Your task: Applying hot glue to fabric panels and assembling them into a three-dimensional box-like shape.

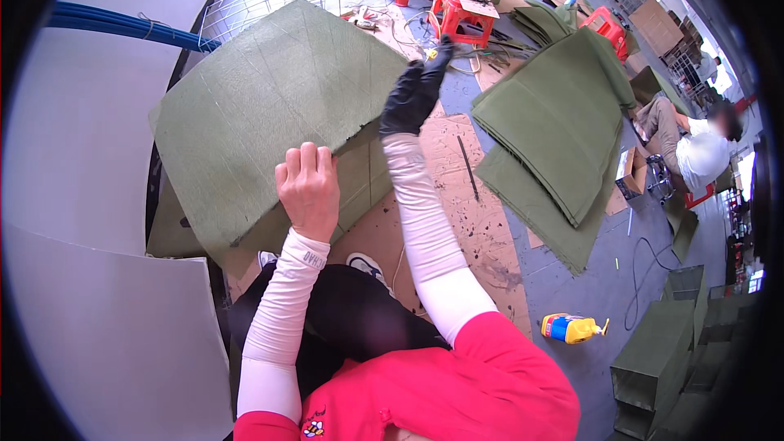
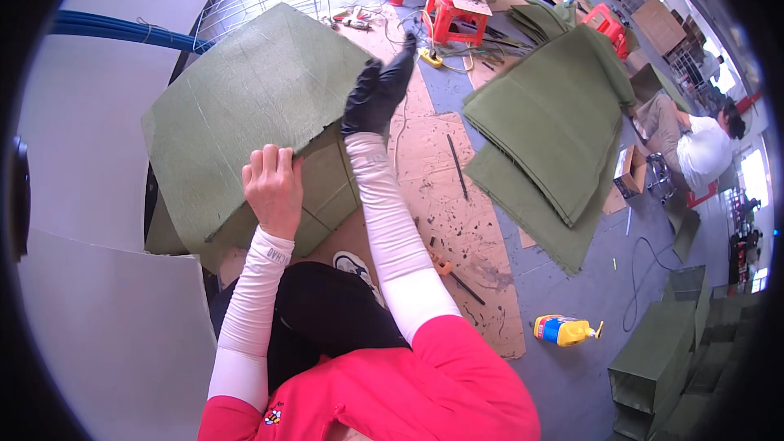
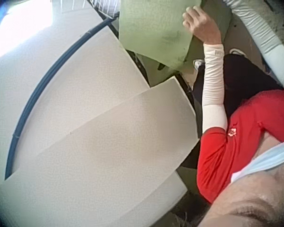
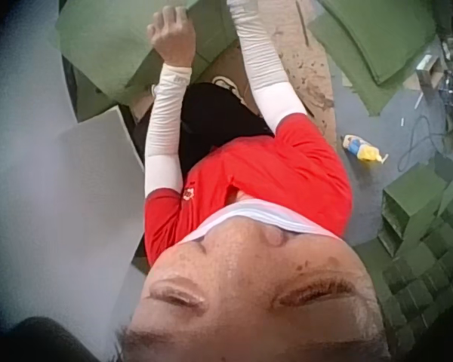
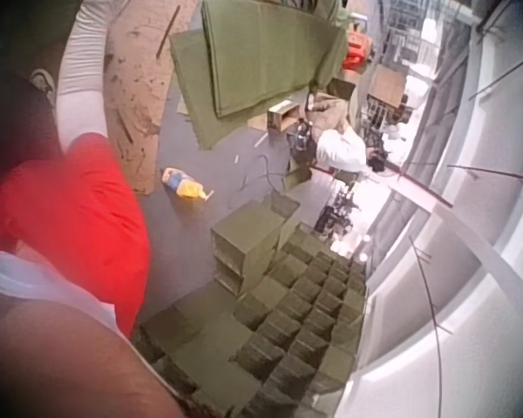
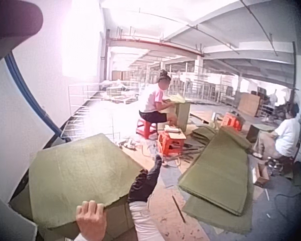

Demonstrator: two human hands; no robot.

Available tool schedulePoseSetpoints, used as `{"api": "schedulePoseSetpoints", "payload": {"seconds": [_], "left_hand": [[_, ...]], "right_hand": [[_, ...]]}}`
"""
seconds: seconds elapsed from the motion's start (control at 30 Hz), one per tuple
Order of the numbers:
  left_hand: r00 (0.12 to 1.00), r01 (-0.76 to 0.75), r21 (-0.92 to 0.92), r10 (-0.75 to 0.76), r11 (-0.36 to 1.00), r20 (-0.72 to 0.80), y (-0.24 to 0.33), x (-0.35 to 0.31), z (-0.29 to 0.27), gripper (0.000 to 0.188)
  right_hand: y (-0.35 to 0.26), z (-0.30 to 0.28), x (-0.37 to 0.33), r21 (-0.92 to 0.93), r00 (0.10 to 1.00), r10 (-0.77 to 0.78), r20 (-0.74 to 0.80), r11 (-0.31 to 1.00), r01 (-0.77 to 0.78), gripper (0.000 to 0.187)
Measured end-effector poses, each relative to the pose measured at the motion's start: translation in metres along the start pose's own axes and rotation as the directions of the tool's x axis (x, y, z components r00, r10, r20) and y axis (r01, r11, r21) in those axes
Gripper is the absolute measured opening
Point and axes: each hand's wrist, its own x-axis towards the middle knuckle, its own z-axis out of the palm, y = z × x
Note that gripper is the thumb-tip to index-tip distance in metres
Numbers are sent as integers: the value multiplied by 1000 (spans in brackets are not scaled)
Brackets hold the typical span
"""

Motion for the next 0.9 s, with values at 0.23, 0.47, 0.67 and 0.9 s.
{"api": "schedulePoseSetpoints", "payload": {"seconds": [0.23, 0.47, 0.67, 0.9], "left_hand": [[1000, -5, -31, 6, 999, 29, -4, -3, 6, 23], [999, -10, -10, 9, 1000, -37, -2, -1, 7, 14], [1000, 12, -13, -12, 1000, -2, -3, -3, 5, 17], [1000, 2, 20, -2, 1000, -16, -4, -3, 5, 16]], "right_hand": [[30, -8, 1, 325, 991, 132, -19, 938, -119, 51], [-10, -42, -11, 132, 849, -266, 456, 964, 231, 49], [-33, -86, -16, -26, 647, -243, 723, 926, 376, 58], [-41, -83, -26, 34, 715, -222, 663, 963, 268, 78]]}}
